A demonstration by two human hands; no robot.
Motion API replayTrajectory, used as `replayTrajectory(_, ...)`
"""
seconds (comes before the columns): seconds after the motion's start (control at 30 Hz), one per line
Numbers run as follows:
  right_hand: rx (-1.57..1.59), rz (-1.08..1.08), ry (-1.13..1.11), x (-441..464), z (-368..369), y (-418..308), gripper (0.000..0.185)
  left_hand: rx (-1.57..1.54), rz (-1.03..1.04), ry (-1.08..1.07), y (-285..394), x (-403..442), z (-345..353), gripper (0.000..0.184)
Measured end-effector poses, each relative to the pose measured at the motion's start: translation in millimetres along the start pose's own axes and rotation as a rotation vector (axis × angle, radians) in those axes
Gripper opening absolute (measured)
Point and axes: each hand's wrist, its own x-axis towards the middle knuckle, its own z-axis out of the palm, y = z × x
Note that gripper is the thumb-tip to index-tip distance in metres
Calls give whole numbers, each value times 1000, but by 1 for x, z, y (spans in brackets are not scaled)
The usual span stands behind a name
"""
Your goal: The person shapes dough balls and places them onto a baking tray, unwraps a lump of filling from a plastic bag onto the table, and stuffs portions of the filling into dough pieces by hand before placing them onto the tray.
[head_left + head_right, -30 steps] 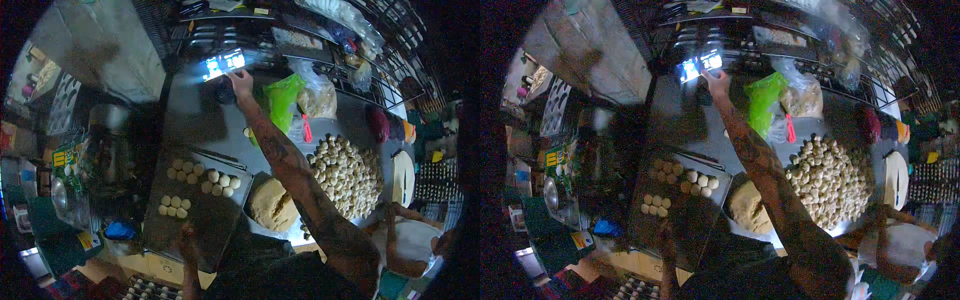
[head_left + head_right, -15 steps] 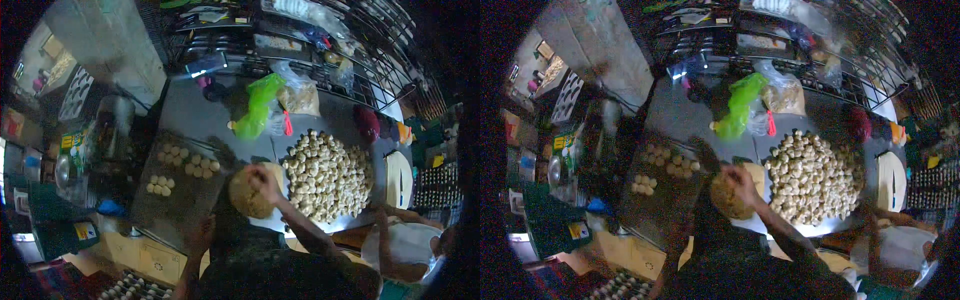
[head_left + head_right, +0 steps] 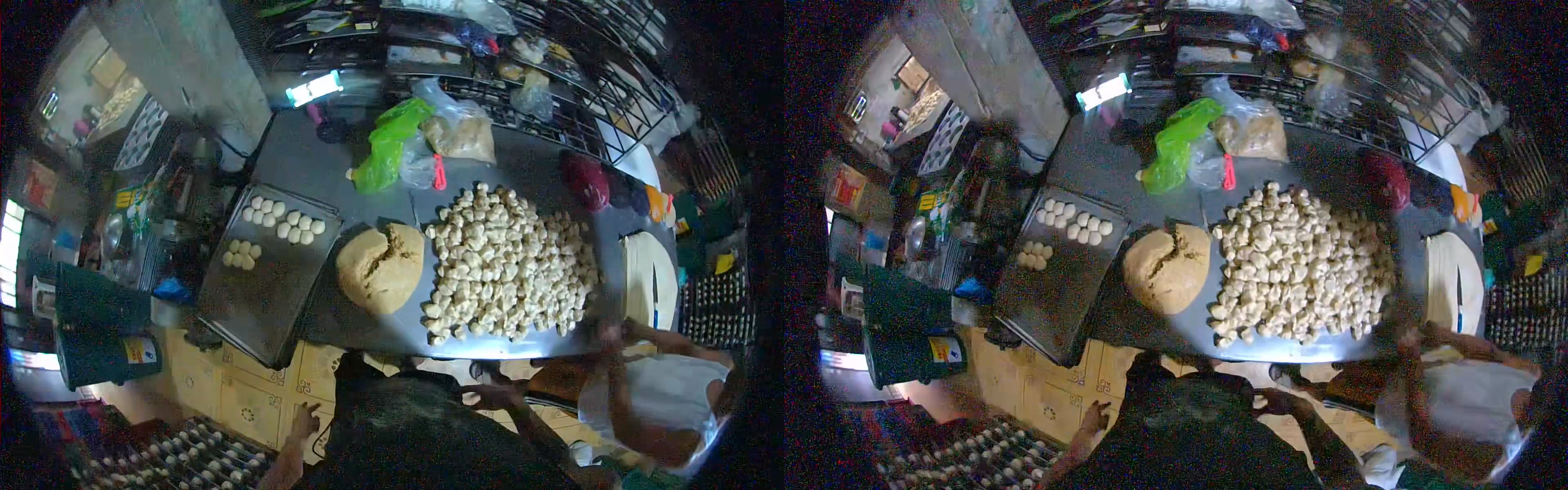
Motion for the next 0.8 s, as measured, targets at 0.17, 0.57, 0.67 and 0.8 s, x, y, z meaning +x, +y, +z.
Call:
replayTrajectory(0.17,319,-252,344,15,25,-53,61,-307,282,-28,202,-31,-52,47)
replayTrajectory(0.57,-269,72,483,56,95,-51,79,-215,259,-489,48,2,-160,59)
replayTrajectory(0.67,401,-129,205,47,122,-132,78,-322,334,-524,101,-18,-144,58)
replayTrajectory(0.8,394,-108,201,38,145,-72,74,-188,430,-514,51,-10,-135,57)
